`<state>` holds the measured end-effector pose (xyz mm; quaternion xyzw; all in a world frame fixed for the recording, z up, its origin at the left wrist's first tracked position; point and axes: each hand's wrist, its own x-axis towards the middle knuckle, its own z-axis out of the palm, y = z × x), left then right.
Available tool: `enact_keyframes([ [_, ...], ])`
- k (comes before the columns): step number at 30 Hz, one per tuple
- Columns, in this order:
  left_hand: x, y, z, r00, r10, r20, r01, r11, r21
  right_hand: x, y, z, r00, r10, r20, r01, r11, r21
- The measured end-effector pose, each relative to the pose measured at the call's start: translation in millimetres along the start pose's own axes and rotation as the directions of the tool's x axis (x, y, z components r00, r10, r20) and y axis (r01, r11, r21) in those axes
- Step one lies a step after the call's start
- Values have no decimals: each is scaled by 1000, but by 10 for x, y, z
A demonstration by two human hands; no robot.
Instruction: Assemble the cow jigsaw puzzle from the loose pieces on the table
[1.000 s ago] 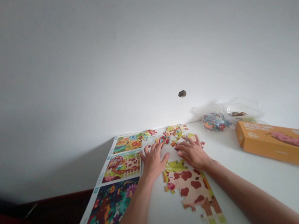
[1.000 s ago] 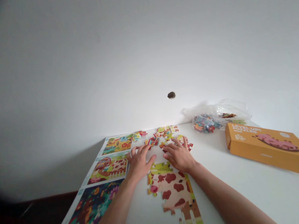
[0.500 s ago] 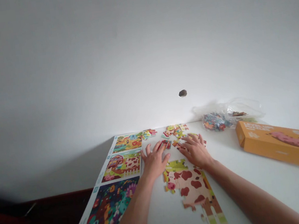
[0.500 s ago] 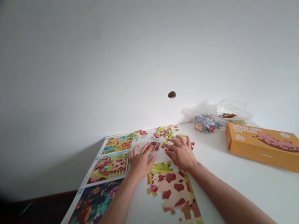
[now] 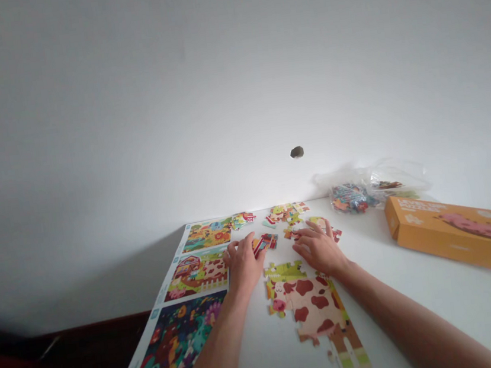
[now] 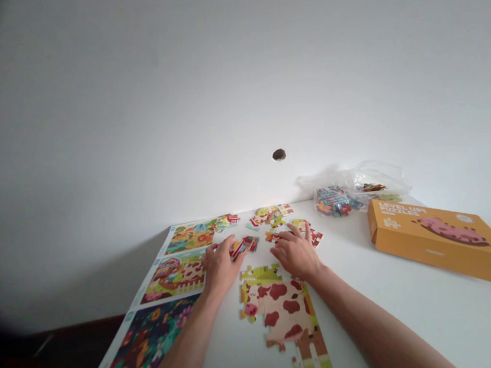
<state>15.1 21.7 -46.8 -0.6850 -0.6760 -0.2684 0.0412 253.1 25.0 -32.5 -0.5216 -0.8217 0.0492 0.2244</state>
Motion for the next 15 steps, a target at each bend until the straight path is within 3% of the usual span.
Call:
enact_keyframes([
  [3,15,-4,-21,998,25,-51,-28,998,-51,2,4,2,1000,-1,-29,1,1000,8],
  [6,4,48,-102,977,138,-164,-166,970,-178,-5,-25,-39,996,-39,-84,45,996,74],
  [8,-21,103,-155,945,270,-188,-314,908,-276,-17,-62,-72,990,-79,-115,97,984,152],
  [11,-71,187,-188,863,485,-141,-495,760,-421,-40,-114,-87,984,-128,-121,160,936,313],
  [13,-97,226,-184,819,561,-125,-548,696,-464,-56,-128,-70,990,-112,-88,140,881,452],
  [15,-107,245,-181,807,578,-121,-564,691,-452,-69,-124,-46,997,-66,-29,71,802,593],
])
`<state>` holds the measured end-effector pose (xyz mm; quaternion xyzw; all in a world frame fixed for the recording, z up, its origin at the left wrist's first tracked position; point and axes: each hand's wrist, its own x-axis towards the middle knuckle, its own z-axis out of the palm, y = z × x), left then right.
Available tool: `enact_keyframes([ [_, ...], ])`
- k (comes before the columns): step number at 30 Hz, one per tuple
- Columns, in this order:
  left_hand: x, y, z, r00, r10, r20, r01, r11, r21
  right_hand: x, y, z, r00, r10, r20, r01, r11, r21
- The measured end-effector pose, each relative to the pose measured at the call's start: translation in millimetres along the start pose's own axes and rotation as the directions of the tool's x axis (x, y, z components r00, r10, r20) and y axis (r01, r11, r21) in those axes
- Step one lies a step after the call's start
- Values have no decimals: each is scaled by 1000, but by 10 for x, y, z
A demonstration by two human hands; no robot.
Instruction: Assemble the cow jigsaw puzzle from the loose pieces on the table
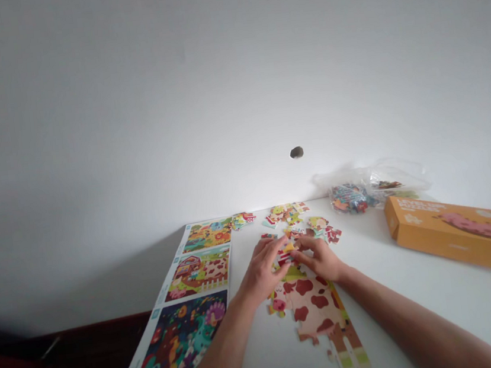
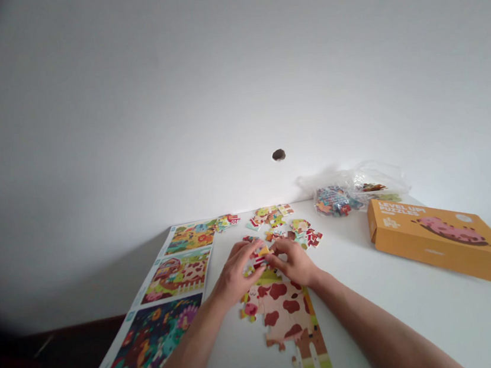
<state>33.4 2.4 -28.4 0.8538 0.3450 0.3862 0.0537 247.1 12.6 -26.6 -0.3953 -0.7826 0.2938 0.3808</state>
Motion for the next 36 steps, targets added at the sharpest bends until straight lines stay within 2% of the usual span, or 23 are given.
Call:
enact_keyframes([
  [3,4,-6,-14,1000,-11,-5,11,998,69,-12,19,10,994,107,34,-112,971,209],
  [7,9,-20,-48,999,-32,-11,33,993,117,-11,0,8,986,161,46,-167,930,328],
  [15,31,17,-64,999,-8,-51,17,983,185,-5,-26,-2,990,138,40,-144,923,356],
  [21,30,14,-91,995,-57,-82,69,987,146,-15,-14,-28,993,76,93,-97,962,253],
  [23,29,12,-97,996,-56,-76,65,991,117,-12,17,-16,995,88,54,-98,962,253],
  [27,34,34,-79,1000,30,-6,-30,997,72,8,131,29,982,160,-105,-119,939,323],
  [29,38,58,-61,998,56,4,-56,996,68,15,179,47,974,185,-130,-127,924,361],
  [32,38,87,-48,998,58,-24,-56,996,71,10,178,50,978,181,-103,-130,917,378],
  [36,30,92,-59,997,41,-65,-37,997,61,-19,78,16,994,100,32,-105,929,355],
])
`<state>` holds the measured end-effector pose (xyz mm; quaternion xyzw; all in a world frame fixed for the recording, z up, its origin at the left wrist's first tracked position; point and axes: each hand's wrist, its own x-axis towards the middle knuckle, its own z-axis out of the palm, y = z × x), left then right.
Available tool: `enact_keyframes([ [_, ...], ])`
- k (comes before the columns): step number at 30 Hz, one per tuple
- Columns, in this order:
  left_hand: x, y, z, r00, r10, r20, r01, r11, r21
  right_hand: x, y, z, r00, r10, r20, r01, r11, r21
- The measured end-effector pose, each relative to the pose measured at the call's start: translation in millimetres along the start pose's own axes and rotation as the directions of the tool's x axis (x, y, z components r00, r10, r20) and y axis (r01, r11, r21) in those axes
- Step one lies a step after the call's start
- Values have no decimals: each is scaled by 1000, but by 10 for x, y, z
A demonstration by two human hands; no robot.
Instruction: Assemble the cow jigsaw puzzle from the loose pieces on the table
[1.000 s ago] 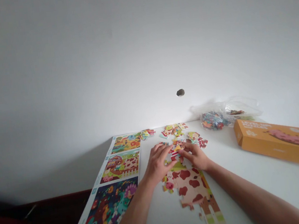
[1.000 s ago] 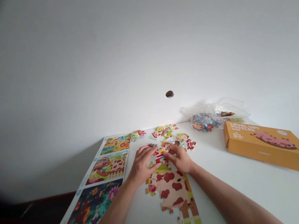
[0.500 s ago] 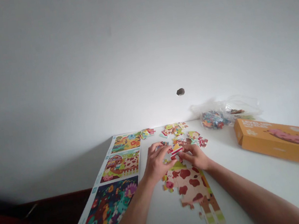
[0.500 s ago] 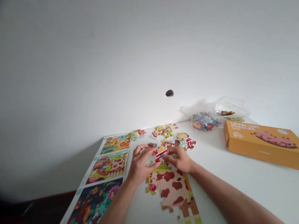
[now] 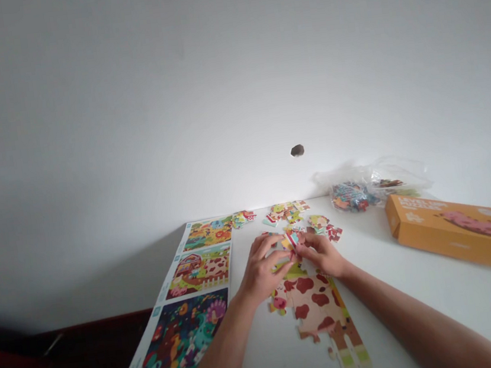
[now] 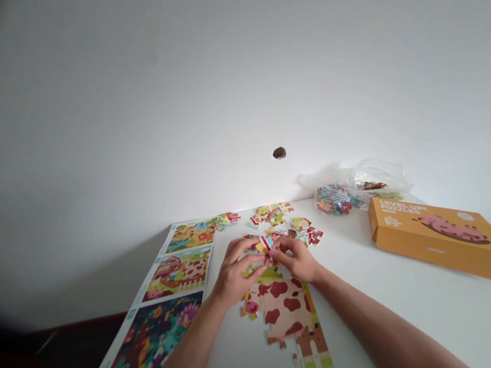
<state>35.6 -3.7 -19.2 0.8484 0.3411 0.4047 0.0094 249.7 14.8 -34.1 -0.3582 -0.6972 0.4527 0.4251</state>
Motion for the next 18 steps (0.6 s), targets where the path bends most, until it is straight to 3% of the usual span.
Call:
enact_keyframes([
  [4,-2,-6,-8,1000,-5,-22,5,1000,1,-22,-70,2,999,-16,45,17,999,-44],
  [13,5,-44,22,997,61,-40,-62,998,-27,42,76,-33,978,6,-208,20,992,123],
  [18,-36,-101,52,996,-35,-85,26,994,-107,36,127,-26,988,10,-152,5,995,100],
])
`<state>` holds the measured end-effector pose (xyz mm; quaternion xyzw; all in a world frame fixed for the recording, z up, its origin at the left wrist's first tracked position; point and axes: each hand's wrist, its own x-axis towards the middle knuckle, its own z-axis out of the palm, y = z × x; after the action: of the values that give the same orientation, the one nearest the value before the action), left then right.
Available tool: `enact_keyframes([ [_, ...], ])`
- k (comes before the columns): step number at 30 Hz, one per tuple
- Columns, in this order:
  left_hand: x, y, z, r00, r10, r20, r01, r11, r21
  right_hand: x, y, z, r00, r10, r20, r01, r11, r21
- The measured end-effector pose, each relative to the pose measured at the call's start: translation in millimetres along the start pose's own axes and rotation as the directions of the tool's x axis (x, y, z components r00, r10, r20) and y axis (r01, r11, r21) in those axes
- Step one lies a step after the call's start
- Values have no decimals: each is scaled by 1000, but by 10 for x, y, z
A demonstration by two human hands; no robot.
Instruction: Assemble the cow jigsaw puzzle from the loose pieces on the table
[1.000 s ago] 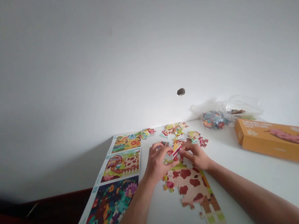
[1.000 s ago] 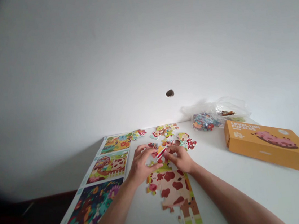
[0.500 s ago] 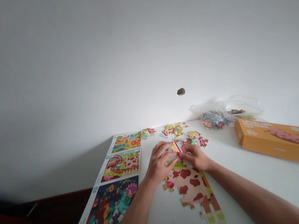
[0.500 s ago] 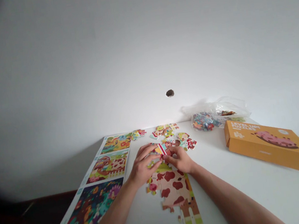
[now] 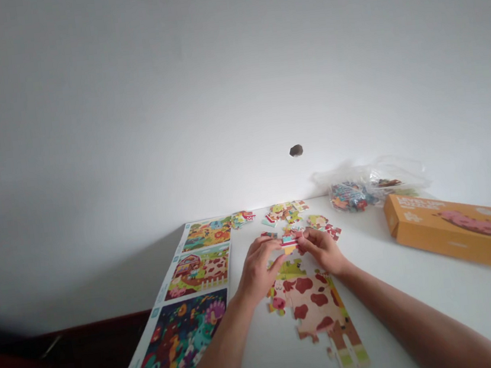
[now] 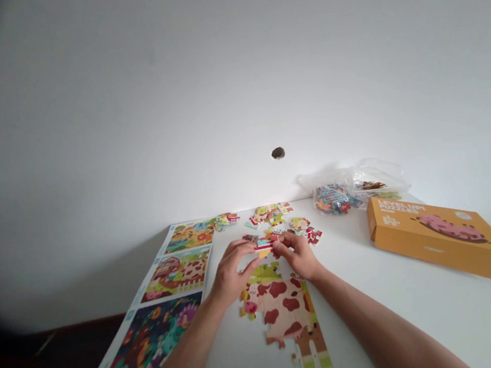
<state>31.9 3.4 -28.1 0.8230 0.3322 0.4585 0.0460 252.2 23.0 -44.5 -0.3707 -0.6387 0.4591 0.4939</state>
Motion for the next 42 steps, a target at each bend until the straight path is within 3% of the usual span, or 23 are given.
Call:
enact_keyframes([
  [12,-50,-71,36,1000,-16,-14,16,1000,7,-15,-6,7,1000,4,16,-3,999,-37],
  [20,-41,-53,22,1000,-27,-8,27,999,16,-28,-58,22,998,-62,4,62,991,-122],
  [24,-39,-47,8,989,-143,34,137,979,150,3,-48,6,989,-75,-131,33,955,-294],
  [27,-69,-77,18,949,-301,89,254,904,344,45,-15,-44,964,-89,-249,-51,861,-505],
  [30,-118,-120,44,893,-428,140,323,826,462,77,18,-90,960,-47,-277,-127,806,-578],
  [33,-150,-148,67,868,-472,156,347,800,489,87,35,-103,967,-2,-255,-152,800,-580],
  [42,-160,-158,71,912,-398,99,310,827,469,106,84,-101,986,-6,-167,-94,806,-584],
])
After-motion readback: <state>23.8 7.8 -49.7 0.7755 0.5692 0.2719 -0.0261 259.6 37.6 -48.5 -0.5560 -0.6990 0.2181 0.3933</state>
